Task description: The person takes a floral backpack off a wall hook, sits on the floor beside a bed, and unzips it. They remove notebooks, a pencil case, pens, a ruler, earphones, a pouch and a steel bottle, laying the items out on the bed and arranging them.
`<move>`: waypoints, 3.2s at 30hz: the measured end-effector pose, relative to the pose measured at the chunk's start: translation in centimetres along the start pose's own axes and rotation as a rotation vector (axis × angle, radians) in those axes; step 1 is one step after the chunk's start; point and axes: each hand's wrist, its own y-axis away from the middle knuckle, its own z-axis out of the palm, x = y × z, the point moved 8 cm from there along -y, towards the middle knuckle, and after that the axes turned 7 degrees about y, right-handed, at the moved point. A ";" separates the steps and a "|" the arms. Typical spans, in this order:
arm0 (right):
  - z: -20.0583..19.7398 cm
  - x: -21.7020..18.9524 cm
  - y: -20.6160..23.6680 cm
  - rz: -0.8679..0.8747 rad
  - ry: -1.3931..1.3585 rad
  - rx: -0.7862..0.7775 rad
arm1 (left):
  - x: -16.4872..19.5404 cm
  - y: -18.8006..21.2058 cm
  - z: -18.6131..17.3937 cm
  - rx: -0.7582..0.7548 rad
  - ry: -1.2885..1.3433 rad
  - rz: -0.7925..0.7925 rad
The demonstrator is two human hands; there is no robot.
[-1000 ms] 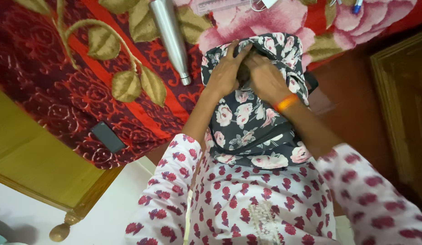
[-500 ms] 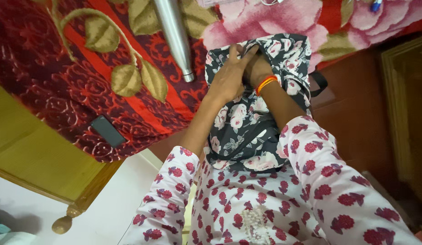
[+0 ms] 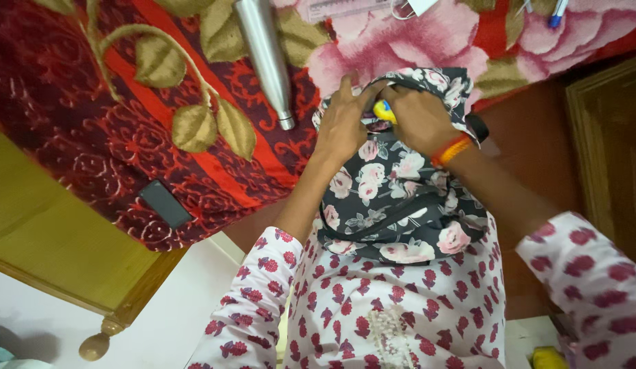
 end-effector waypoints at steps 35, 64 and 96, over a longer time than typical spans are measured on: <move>2.9 9.0 -0.7 0.457 -1.592 -0.131 | -4.9 -0.1 3.4 0.206 0.762 -0.239; -4.9 11.2 -8.6 0.056 -0.025 0.186 | -2.0 -3.6 2.0 0.056 0.104 -0.082; -0.8 8.6 1.3 0.130 -0.681 0.135 | -3.0 -4.9 1.7 0.099 -0.169 -0.046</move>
